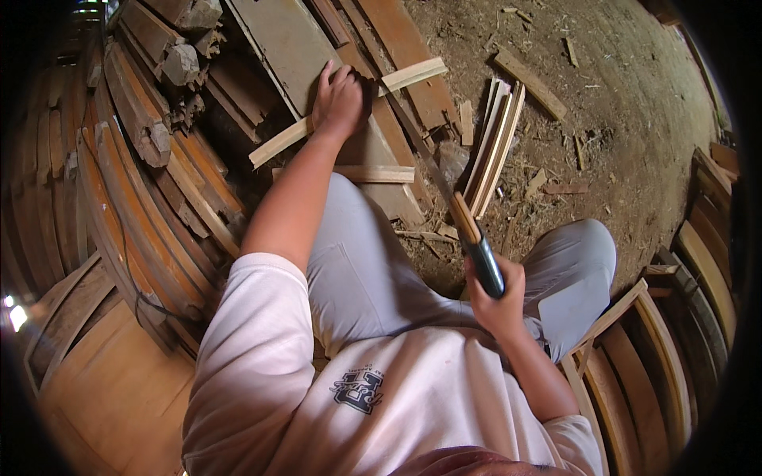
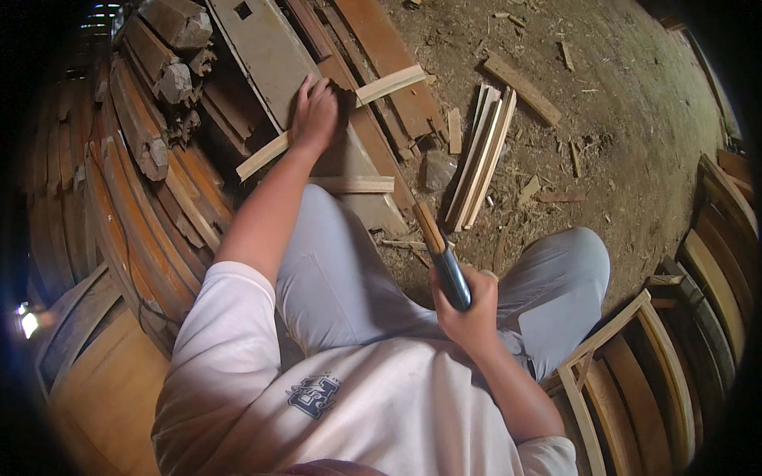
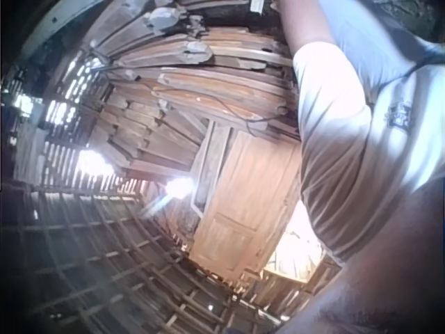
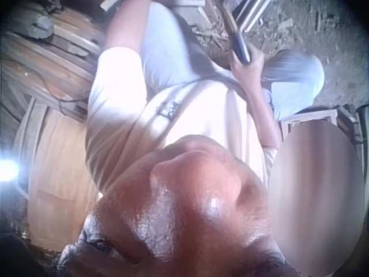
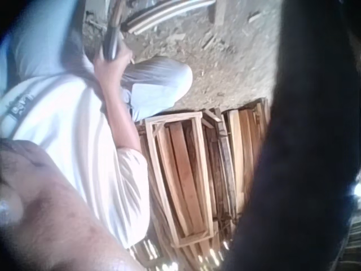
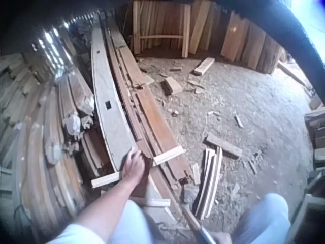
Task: The person selects thin wooden strips from a pile and uses a hand saw to cut them into smaller pieces. They sit on the ground in a workshop, holding the wood with one hand and sawing with the other, accumulating a small stack of cut pieces.
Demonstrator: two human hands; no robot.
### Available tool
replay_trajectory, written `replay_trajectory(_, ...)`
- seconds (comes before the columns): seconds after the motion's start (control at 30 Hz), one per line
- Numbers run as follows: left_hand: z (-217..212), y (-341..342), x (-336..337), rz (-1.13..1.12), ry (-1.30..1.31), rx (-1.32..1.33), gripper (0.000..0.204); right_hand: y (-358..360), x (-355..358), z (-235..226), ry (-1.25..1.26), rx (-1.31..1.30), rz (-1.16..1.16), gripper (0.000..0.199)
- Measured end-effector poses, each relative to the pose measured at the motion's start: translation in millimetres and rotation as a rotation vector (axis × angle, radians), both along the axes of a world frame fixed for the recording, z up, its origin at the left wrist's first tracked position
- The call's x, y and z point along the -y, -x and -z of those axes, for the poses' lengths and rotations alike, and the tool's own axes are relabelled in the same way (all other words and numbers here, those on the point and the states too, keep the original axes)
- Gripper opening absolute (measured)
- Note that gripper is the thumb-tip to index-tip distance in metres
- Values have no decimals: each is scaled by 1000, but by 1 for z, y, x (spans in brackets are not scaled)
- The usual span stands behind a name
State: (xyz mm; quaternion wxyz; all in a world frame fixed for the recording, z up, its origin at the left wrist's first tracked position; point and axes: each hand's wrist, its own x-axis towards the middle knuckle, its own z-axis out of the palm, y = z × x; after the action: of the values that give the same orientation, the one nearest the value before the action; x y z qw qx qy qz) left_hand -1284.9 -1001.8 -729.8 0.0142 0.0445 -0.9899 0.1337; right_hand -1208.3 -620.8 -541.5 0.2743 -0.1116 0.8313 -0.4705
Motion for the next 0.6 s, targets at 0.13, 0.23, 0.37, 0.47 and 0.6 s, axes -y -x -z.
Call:
replay_trajectory(0.13,-5,-2,-7,41,-126,-150,22,37,69,36,20,-147,42,12)
replay_trajectory(0.23,-11,4,-10,-13,-232,-100,22,46,85,62,10,59,80,12)
replay_trajectory(0.37,-2,-5,-4,3,-206,-117,21,6,21,29,13,-25,12,12)
replay_trajectory(0.47,4,-1,-1,3,-91,-70,18,0,-1,22,-57,-14,13,9)
replay_trajectory(0.6,37,-6,12,-104,-86,-162,22,23,62,49,121,-161,45,13)
